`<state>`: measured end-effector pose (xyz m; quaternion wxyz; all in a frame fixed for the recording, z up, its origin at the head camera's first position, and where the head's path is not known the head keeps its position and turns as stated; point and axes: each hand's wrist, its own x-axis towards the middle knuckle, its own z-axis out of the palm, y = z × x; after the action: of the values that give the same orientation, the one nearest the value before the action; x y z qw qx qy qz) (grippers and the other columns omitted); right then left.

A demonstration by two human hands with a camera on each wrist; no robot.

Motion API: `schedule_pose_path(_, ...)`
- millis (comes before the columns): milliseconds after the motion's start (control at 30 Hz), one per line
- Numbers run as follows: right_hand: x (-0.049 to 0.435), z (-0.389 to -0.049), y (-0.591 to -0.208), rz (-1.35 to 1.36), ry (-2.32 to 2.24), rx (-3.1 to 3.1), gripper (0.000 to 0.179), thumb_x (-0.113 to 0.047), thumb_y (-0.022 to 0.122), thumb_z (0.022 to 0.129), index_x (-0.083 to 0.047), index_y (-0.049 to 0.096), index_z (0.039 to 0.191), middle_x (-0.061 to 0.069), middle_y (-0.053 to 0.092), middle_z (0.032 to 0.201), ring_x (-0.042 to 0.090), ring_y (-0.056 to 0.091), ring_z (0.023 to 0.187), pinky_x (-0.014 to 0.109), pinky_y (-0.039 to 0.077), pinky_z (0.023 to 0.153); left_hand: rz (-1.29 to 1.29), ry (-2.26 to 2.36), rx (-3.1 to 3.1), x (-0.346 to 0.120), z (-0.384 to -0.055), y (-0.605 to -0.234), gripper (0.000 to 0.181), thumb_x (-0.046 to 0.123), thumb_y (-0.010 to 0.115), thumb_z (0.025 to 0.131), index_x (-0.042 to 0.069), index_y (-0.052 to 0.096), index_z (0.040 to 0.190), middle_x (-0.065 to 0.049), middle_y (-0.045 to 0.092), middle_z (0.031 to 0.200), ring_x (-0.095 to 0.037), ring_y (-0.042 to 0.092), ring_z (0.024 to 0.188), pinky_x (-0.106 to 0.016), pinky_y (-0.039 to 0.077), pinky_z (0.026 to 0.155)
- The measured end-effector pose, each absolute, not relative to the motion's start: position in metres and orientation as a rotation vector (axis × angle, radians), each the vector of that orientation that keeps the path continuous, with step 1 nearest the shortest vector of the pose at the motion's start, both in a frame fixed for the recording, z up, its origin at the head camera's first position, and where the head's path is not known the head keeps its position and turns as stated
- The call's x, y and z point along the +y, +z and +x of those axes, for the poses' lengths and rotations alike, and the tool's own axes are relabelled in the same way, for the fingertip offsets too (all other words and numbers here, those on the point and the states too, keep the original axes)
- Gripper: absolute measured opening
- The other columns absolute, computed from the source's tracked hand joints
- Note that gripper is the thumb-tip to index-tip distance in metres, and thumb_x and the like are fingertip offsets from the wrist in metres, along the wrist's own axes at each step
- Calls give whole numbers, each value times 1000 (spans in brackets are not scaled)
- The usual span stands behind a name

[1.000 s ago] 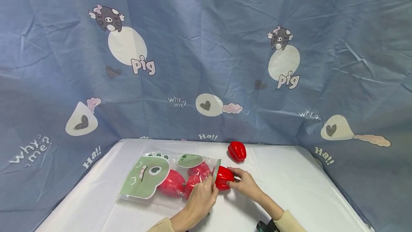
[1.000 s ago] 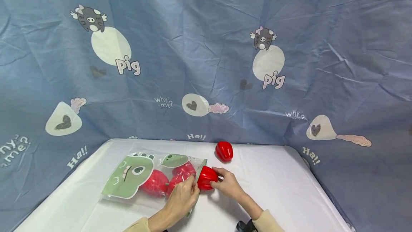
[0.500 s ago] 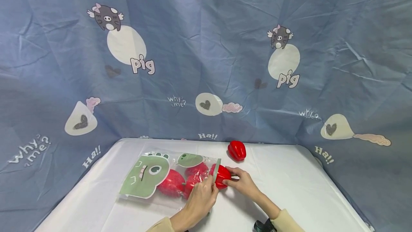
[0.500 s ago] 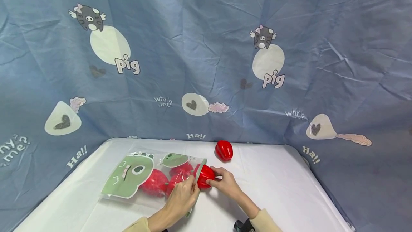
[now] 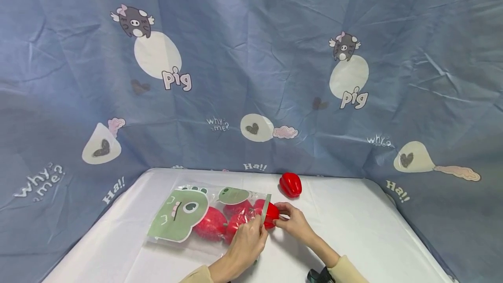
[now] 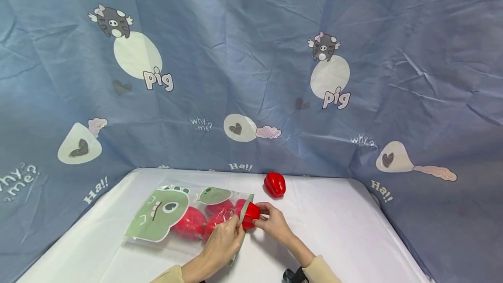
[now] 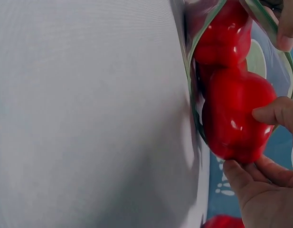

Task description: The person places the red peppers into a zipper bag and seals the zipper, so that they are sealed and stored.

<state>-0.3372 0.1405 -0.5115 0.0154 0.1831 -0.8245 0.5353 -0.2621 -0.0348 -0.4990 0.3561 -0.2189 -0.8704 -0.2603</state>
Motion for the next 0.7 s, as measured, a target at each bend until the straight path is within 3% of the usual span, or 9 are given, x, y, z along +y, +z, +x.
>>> schedule_pose_path(233, 135, -338, -516, 678, 1710, -2507, 45, -1, 71, 81, 10, 57, 122, 26, 65, 114, 38, 64, 105, 39, 53, 86, -569, -671, -2240, -34, -262, -500, 22, 1, 68, 74, 12, 49, 72, 5, 52, 57, 1, 45, 49, -11, 33, 42)
schedule_pose_path(433, 127, -321, -491, 750, 1719, -2480, 44, 1, 72, 80, 16, 56, 119, 33, 63, 112, 48, 61, 106, 49, 50, 87, -570, -691, -2256, -34, -263, -500, 19, 3, 66, 77, 13, 50, 73, 8, 51, 57, 2, 42, 50, -12, 33, 44)
schedule_pose_path(700, 117, -324, -493, 690, 1733, -2478, 40, -2, 73, 80, 14, 58, 113, 29, 65, 108, 46, 62, 103, 45, 52, 87, -571, -693, -2237, -35, -263, -499, 19, 2, 66, 76, 13, 50, 73, 9, 50, 56, 2, 39, 50, -12, 33, 43)
